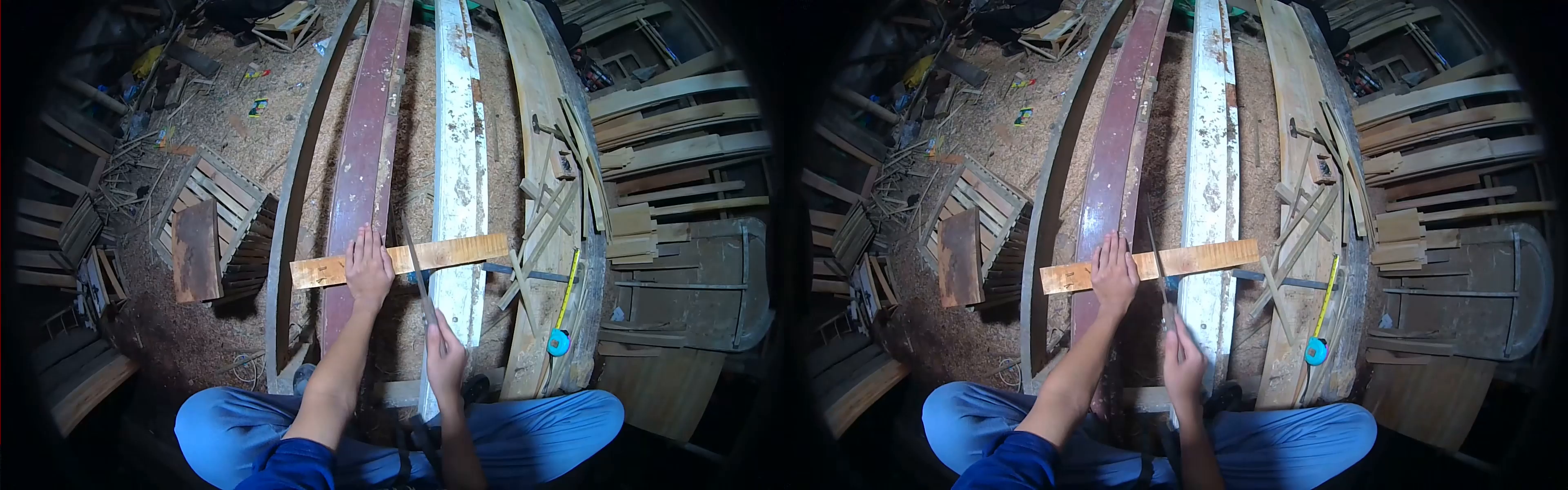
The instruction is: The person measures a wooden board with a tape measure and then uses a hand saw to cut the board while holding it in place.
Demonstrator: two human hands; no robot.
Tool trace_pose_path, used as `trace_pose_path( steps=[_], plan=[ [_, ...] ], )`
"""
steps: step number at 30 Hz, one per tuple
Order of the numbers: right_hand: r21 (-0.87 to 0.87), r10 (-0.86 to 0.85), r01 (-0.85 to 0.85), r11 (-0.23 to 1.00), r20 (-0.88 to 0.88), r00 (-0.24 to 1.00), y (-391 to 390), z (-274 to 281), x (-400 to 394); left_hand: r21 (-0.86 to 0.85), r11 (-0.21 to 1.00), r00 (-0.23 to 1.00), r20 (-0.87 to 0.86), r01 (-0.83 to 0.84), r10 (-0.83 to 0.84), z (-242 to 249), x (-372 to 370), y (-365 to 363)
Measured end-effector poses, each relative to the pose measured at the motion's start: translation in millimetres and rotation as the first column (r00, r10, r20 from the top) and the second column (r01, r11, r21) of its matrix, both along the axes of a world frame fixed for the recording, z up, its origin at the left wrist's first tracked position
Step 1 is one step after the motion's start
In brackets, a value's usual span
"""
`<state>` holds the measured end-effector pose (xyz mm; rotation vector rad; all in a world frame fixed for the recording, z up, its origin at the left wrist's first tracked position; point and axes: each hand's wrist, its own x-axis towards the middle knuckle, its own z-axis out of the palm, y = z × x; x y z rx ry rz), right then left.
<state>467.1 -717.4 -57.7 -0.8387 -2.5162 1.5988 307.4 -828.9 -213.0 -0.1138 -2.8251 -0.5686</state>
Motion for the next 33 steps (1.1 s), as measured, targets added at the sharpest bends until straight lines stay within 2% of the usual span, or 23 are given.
trace_pose_path(
  steps=[1,4,7,9,10,11,14,15,18,20,21,23,24,25,27,31,33],
  plan=[
    [0.083,0.03,-0.029,0.996,-0.013,0.999,0.9,2.3,15.3,0.003,1.0,1.0,0.006,0.004,-0.004,0.9,2.2,0.4],
    [0.03,-0.005,0.006,1.0,-0.035,0.999,2.4,-10.1,16.3,-0.005,1.0,1.0,0.001,0.008,-0.008,4.5,-0.6,0.2],
    [-0.011,-0.03,0.029,1.0,-0.085,0.996,-3.0,-16.0,-26.9,0.01,1.0,1.0,-0.003,0.006,-0.006,4.6,-1.4,0.6],
    [0.0,-0.035,0.035,0.999,-0.018,0.999,-8.9,-9.3,-47.7,0.0,1.0,1.0,-0.007,0.005,-0.005,0.9,0.0,-0.3],
    [-0.094,-0.064,0.057,0.994,-0.068,0.996,-6.9,-14.8,-40.3,-0.004,1.0,1.0,-0.012,0.003,-0.003,0.4,-2.7,-3.4],
    [-0.091,-0.054,0.048,0.995,-0.067,0.996,-4.2,-10.8,-28.4,-0.012,1.0,1.0,-0.005,0.004,-0.004,-0.2,-1.9,-3.2],
    [0.097,0.0,-0.002,0.995,0.013,1.0,4.7,3.2,17.1,-0.002,1.0,1.0,0.006,0.008,-0.007,3.2,1.4,0.5],
    [0.099,0.0,-0.001,0.995,0.012,1.0,5.5,1.4,20.2,0.004,1.0,1.0,0.0,0.005,-0.005,5.4,-0.1,-0.4],
    [0.047,-0.052,0.051,0.998,0.011,0.999,-1.5,4.0,14.7,-0.001,1.0,1.0,-0.007,0.002,-0.002,3.9,-0.1,0.1],
    [-0.128,-0.102,0.09,0.988,-0.09,0.991,-5.6,-5.2,-15.9,0.003,1.0,1.0,-0.015,0.008,-0.008,5.8,-1.9,-1.3],
    [-0.127,-0.107,0.095,0.987,-0.09,0.99,-5.8,-4.9,-26.2,0.012,1.0,1.0,-0.019,0.009,-0.009,6.9,-1.2,-0.2],
    [-0.02,-0.043,0.042,0.999,-0.043,0.998,-6.8,-3.9,-40.7,0.018,1.0,1.0,-0.022,0.015,-0.015,6.5,2.5,1.4],
    [-0.144,-0.082,0.072,0.987,-0.061,0.995,-5.8,-3.9,-32.8,0.023,1.0,1.0,-0.03,0.006,-0.006,6.2,-1.7,0.5],
    [-0.144,-0.069,0.06,0.988,-0.06,0.996,-3.0,0.5,-21.9,0.023,1.0,1.0,-0.029,-0.007,0.007,6.5,-3.5,-0.8],
    [0.028,-0.011,0.01,1.0,0.01,1.0,2.3,13.2,8.8,0.023,1.0,1.0,-0.015,0.004,-0.004,7.8,-1.1,0.3],
    [0.008,-0.045,0.045,0.999,-0.04,0.998,-1.2,-5.2,19.0,-0.003,1.0,1.0,-0.019,0.014,-0.014,5.1,0.2,2.0],
    [0.023,-0.051,0.053,0.998,-0.051,0.997,-9.1,-1.5,-12.8,0.02,1.0,1.0,-0.008,0.005,-0.004,5.8,-0.7,0.9]
  ],
)
